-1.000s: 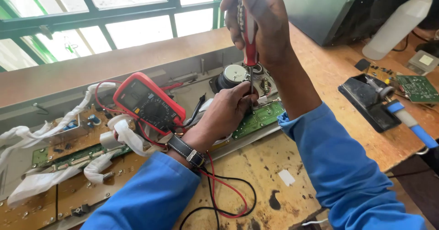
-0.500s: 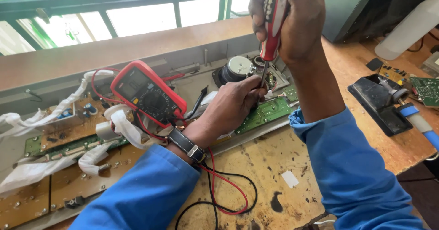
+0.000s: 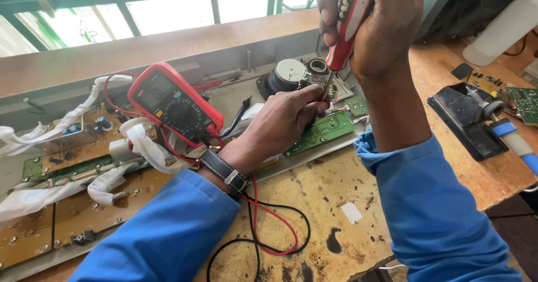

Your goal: Testing a circuit board with a multimeter and using a screwdriver to repair an electronic device

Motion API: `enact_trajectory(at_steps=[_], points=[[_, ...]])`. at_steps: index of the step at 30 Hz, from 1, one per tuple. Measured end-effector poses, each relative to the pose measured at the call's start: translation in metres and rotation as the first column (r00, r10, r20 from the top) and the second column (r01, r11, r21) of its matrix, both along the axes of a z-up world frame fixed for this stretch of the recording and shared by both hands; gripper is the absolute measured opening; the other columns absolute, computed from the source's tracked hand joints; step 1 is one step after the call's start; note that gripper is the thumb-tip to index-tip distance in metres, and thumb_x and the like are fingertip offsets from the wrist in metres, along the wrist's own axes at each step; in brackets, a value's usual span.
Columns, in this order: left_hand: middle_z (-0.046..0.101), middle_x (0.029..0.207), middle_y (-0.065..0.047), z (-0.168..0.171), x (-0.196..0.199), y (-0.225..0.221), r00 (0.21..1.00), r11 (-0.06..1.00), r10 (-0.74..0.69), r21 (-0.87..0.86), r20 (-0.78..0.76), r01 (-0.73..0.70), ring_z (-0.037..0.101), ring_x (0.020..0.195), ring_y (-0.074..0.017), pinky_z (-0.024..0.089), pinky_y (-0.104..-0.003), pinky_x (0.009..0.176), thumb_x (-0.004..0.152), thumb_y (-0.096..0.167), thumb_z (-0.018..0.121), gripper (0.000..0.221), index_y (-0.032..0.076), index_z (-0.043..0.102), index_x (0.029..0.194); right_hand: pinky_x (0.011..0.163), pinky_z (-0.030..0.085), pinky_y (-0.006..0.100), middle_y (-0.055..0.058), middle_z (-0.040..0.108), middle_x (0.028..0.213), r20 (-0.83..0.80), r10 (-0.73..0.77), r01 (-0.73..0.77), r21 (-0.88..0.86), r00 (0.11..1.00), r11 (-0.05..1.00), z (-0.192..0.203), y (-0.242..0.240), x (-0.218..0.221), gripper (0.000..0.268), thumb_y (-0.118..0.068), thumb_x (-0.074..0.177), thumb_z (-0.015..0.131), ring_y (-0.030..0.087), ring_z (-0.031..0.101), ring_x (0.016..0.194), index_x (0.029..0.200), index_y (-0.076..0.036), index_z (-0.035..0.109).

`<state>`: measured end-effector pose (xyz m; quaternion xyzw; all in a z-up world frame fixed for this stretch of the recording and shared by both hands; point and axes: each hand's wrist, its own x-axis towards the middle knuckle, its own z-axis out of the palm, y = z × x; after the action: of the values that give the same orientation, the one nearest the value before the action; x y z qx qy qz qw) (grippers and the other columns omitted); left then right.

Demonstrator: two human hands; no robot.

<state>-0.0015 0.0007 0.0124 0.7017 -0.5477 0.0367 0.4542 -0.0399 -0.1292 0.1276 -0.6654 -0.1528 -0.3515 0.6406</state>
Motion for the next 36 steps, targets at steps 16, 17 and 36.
enact_trajectory(at_steps=[16, 17, 36], points=[[0.062, 0.078, -0.002, -0.001, 0.0, 0.0, 1.0, 1.0, 0.008, 0.028, -0.021, -0.007, 0.048, 0.063, -0.0287, 0.041, -0.038, 0.062, 0.107, 0.03, 0.038, 0.023, 0.014, 0.051, 0.097, 0.041, 0.035, 0.028, 0.013, 0.05, 0.064, 0.097, 0.089, -0.084, -0.057, 0.991, 0.995, -0.008, -0.001, 0.006, 0.045, -0.047, 0.095, 0.054, 0.02, 0.045, 0.044, 0.088, -0.002, 0.052], [0.062, 0.077, -0.004, -0.001, 0.0, -0.001, 1.0, 0.999, 0.019, 0.028, -0.017, -0.019, 0.049, 0.063, -0.0305, 0.041, -0.039, 0.062, 0.107, 0.03, 0.04, 0.022, 0.014, 0.051, 0.098, 0.046, 0.034, 0.028, 0.013, 0.048, 0.061, 0.141, 0.073, -0.056, -0.124, 0.987, 0.991, -0.008, -0.001, 0.007, 0.039, -0.038, 0.101, 0.049, 0.02, 0.046, 0.046, 0.085, -0.003, 0.049], [0.066, 0.079, -0.004, -0.01, 0.001, -0.002, 0.996, 0.993, 0.083, 0.092, -0.033, -0.08, 0.056, 0.063, -0.0344, 0.044, -0.043, 0.061, 0.103, 0.019, 0.047, 0.008, 0.015, 0.053, 0.099, 0.037, 0.032, 0.026, 0.008, 0.049, 0.06, 0.063, 0.167, -0.163, -0.052, 0.984, 0.985, -0.006, -0.002, 0.009, 0.033, -0.039, 0.096, 0.052, 0.016, 0.04, 0.04, 0.082, -0.01, 0.052]])
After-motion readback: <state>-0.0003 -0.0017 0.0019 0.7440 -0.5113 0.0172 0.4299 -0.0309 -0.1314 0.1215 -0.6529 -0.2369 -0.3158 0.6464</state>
